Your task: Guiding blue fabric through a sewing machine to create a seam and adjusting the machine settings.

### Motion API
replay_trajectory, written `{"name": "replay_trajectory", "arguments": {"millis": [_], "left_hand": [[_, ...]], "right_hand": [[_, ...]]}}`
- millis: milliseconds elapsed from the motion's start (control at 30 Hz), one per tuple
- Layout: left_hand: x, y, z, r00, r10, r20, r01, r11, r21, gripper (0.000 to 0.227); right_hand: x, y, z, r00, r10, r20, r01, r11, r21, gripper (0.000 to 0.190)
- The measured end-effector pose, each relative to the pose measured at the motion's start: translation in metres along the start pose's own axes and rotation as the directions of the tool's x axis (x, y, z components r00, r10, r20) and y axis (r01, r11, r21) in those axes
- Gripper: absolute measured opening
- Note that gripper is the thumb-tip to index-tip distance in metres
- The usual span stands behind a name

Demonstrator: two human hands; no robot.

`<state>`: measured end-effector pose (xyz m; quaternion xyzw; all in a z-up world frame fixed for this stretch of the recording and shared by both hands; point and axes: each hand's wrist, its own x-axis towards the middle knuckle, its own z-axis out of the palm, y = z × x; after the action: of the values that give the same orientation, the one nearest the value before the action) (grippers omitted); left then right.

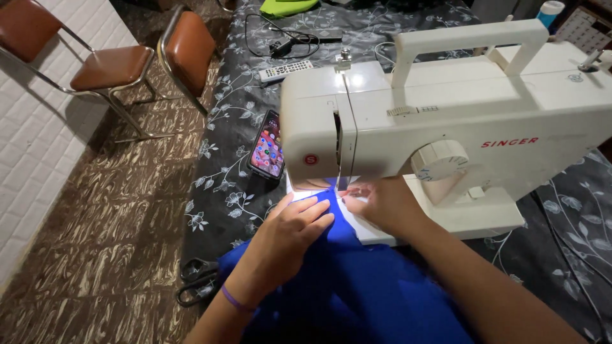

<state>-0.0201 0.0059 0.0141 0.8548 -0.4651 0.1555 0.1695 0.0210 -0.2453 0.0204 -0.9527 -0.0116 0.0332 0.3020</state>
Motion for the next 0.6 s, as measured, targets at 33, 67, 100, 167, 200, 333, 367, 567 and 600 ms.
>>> {"name": "replay_trajectory", "arguments": {"millis": [33, 67, 100, 167, 200, 333, 367, 567, 600], "left_hand": [[0.002, 0.001, -0.003, 1.000, -0.001, 0.001, 0.001, 1.000, -0.001, 0.054], [0.005, 0.002, -0.006, 1.000, 0.007, -0.003, -0.007, 1.000, -0.010, 0.054], [0.008, 0.002, -0.009, 1.000, 0.015, -0.007, -0.015, 1.000, -0.019, 0.054], [0.014, 0.005, -0.017, 1.000, 0.013, -0.005, -0.013, 1.000, -0.029, 0.048], [0.017, 0.006, -0.021, 1.000, 0.009, -0.005, -0.009, 0.999, -0.033, 0.044], [0.018, 0.002, -0.020, 0.999, 0.025, -0.033, -0.027, 0.998, -0.054, 0.042], [0.017, 0.000, -0.018, 0.999, 0.031, -0.043, -0.034, 0.998, -0.050, 0.040], [0.015, -0.007, -0.008, 0.995, 0.043, -0.089, -0.047, 0.998, -0.040, 0.036], [0.014, -0.009, -0.006, 0.993, 0.058, -0.101, -0.062, 0.997, -0.040, 0.037]], "right_hand": [[0.000, 0.000, 0.001, 1.000, 0.001, 0.001, -0.001, 1.000, 0.000, 0.034], [0.000, 0.001, 0.001, 1.000, -0.013, -0.007, 0.013, 1.000, 0.015, 0.031], [0.000, 0.001, 0.001, 1.000, -0.026, -0.015, 0.027, 0.999, 0.030, 0.029], [-0.004, -0.004, -0.002, 1.000, 0.004, 0.002, -0.004, 0.999, 0.041, 0.025], [-0.006, -0.008, -0.004, 0.999, 0.030, 0.017, -0.031, 0.998, 0.053, 0.022], [-0.004, -0.003, 0.000, 1.000, -0.006, -0.001, 0.006, 0.999, 0.037, 0.020], [-0.004, -0.004, 0.000, 1.000, -0.020, -0.001, 0.020, 0.998, 0.063, 0.022], [-0.001, 0.002, 0.008, 0.986, -0.160, -0.044, 0.161, 0.987, 0.027, 0.015], [0.000, 0.007, 0.012, 0.965, -0.250, -0.075, 0.251, 0.968, 0.001, 0.025]]}}
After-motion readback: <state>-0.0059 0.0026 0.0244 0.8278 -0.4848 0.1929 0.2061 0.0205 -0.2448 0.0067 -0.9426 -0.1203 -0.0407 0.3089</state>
